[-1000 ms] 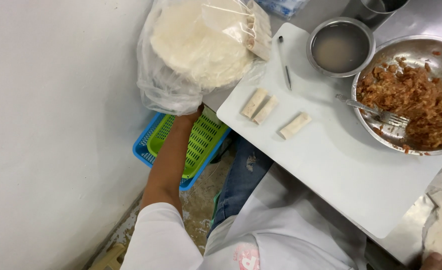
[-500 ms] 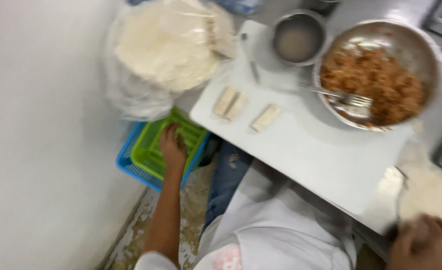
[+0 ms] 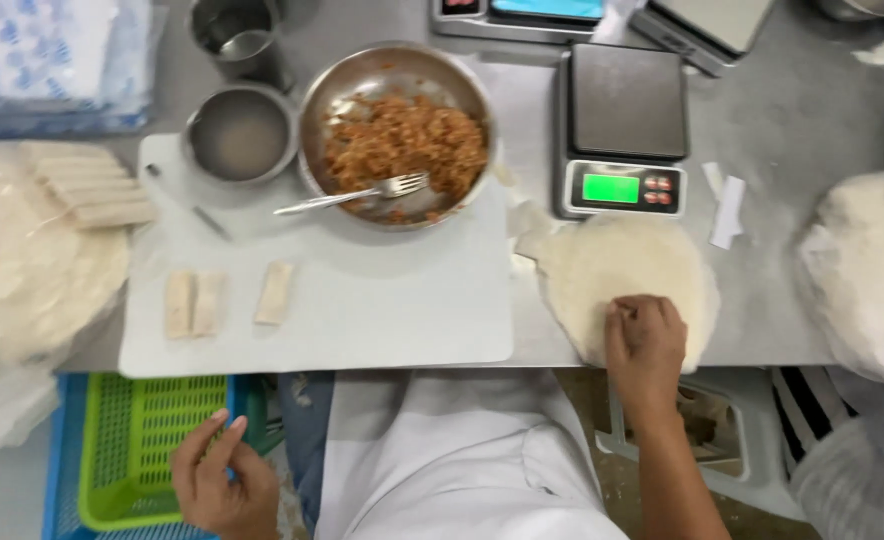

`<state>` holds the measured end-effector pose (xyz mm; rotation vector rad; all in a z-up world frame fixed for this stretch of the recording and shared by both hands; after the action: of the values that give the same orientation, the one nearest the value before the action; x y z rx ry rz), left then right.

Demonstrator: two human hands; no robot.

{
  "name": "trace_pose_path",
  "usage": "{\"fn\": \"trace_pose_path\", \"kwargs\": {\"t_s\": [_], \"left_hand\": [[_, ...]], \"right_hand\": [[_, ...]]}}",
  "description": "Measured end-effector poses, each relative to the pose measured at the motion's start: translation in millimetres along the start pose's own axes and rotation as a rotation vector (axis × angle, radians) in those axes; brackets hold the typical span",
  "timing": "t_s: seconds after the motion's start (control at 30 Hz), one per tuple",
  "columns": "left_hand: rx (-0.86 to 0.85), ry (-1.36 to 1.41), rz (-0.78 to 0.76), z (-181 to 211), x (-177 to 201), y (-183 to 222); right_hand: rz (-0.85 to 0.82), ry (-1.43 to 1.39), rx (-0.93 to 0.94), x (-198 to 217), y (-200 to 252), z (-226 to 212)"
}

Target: Rolling spring rolls by hand and placing them into plastic bags for packaging.

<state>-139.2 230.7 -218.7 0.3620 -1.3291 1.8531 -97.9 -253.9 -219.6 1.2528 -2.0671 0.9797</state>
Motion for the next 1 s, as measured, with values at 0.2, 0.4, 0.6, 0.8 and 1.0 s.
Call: {"fn": "trace_pose_path", "kwargs": {"t_s": [0.2,0.4,0.6,0.8,1.0], "left_hand": [[0.011,-0.064,-0.135,33.2,-21.7,-27.0],[-0.197,0.175,-0.007,78.0,-40.9,-53.5],[-0.267,0.193,-0.09,92.1,-52.3,-56.5],[-0.233,0.172,-0.213,101.6,-51.4,-67.6],[-0.27,0.341,-0.421,135.4,-73.7,-72.2]], "right_hand": [[0.233,0.116,-0.1,57.6,-20.9,78.5],[0.066,0.003,-0.554,60.5,-24.0,88.9],[-0.02,-0.021,-0.63,70.7,-32.7,95.3],[-0.081,-0.015,-0.6,67.9,-28.0,117.7],[0.14,-0.737,-0.311,78.3,-26.0,6.2]]}}
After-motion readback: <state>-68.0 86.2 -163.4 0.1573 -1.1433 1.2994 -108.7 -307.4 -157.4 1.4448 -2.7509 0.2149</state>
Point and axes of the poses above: each hand's wrist, its own y-axis away from the middle knuckle, its own x-axis out of the back of the hand, z = x × y, the point moved 5 cm from there along -y, towards the middle knuckle, and after that the axes turned 7 degrees about -y, right-handed, at the moved point
